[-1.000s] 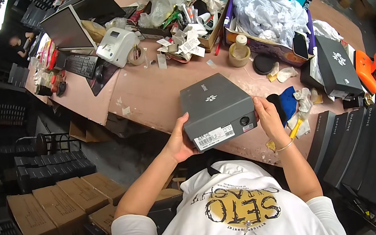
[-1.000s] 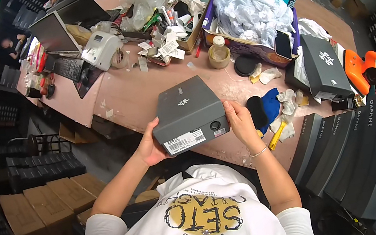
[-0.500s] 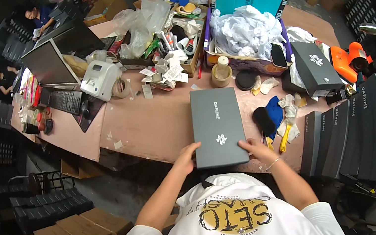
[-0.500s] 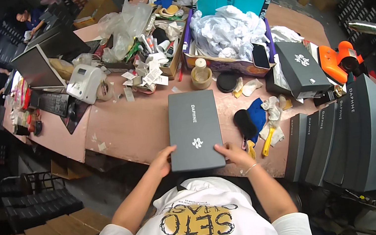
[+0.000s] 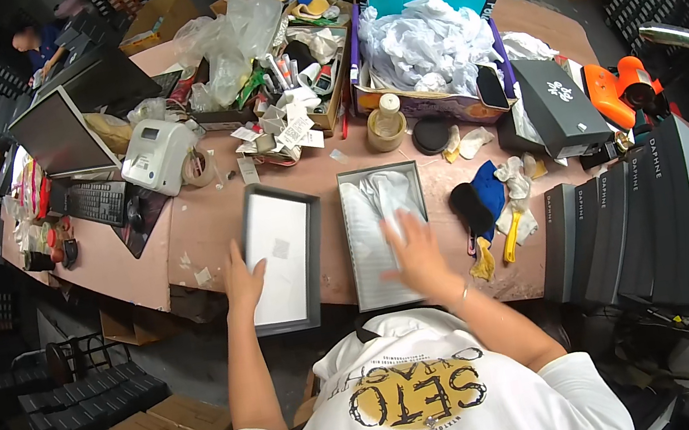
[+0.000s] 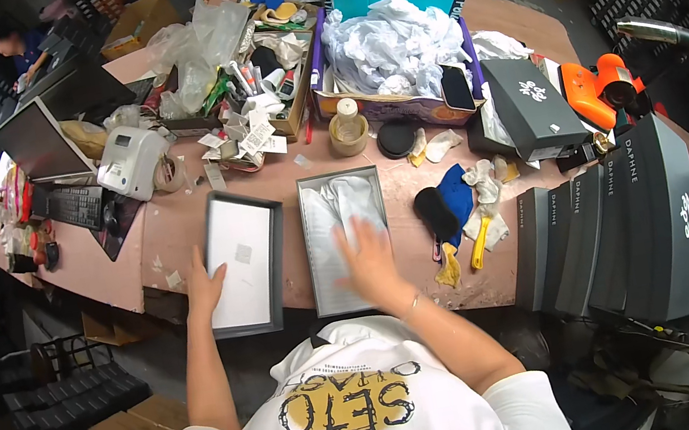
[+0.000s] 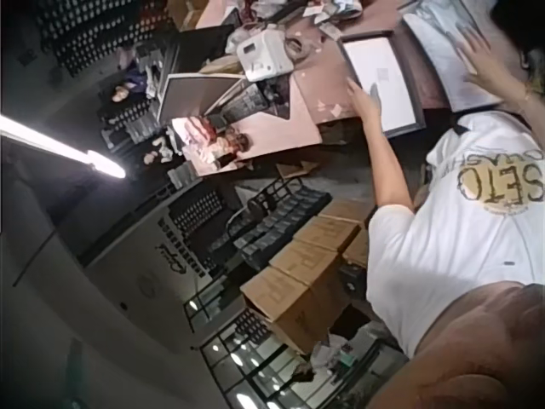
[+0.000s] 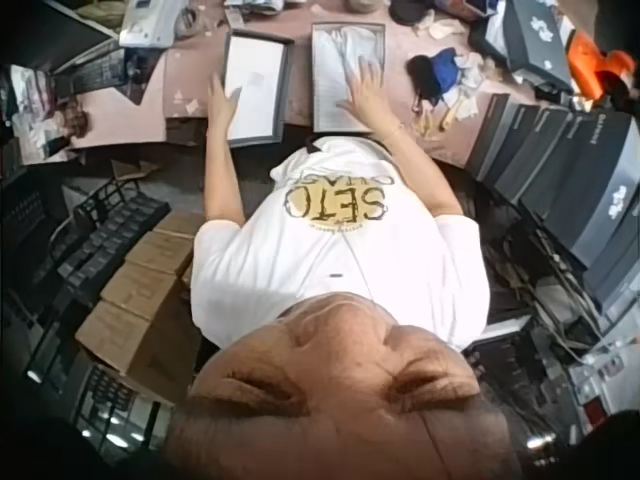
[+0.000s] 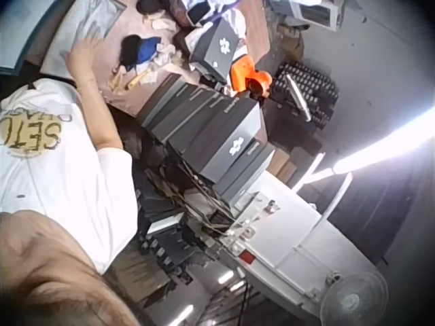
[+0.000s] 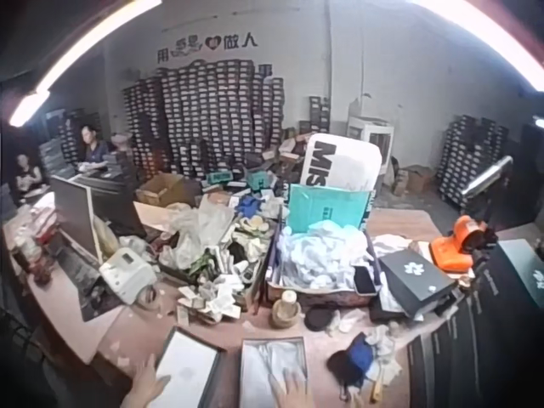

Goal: Packing heeled shoes into boxes using protective paper and foam inserts.

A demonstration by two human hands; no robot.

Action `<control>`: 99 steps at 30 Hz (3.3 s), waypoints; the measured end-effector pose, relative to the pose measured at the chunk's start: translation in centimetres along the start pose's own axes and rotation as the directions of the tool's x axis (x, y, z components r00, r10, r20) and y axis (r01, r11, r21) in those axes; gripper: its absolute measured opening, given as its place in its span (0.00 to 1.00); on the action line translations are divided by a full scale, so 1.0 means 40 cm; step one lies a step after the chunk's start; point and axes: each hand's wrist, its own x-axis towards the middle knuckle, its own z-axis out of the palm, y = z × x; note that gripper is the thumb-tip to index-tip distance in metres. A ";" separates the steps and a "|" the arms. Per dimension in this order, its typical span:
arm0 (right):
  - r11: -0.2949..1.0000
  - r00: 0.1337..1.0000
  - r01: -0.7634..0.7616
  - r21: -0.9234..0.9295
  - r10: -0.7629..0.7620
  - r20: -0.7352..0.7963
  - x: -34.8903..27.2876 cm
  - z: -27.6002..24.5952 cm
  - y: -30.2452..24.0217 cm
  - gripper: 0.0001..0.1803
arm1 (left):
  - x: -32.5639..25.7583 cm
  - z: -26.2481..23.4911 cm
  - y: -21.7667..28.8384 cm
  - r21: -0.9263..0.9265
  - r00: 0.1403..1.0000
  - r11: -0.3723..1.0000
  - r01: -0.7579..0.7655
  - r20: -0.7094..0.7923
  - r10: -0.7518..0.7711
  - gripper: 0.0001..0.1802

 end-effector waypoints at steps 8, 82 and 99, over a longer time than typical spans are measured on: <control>0.961 0.993 -0.114 -0.252 0.116 -0.009 0.156 0.149 0.197 0.22 | -0.177 0.320 0.358 0.022 0.567 0.651 -0.759 0.515 0.643 0.25; 0.448 0.909 -0.061 0.892 0.393 -0.136 -0.080 -0.063 0.004 0.09 | -0.127 0.206 0.416 -0.525 0.590 -0.270 0.807 0.718 0.370 0.35; 0.970 0.966 0.242 -0.005 -0.241 -0.096 0.094 0.010 -0.057 0.13 | -0.274 0.141 0.379 -0.809 0.807 0.480 0.339 0.513 0.294 0.38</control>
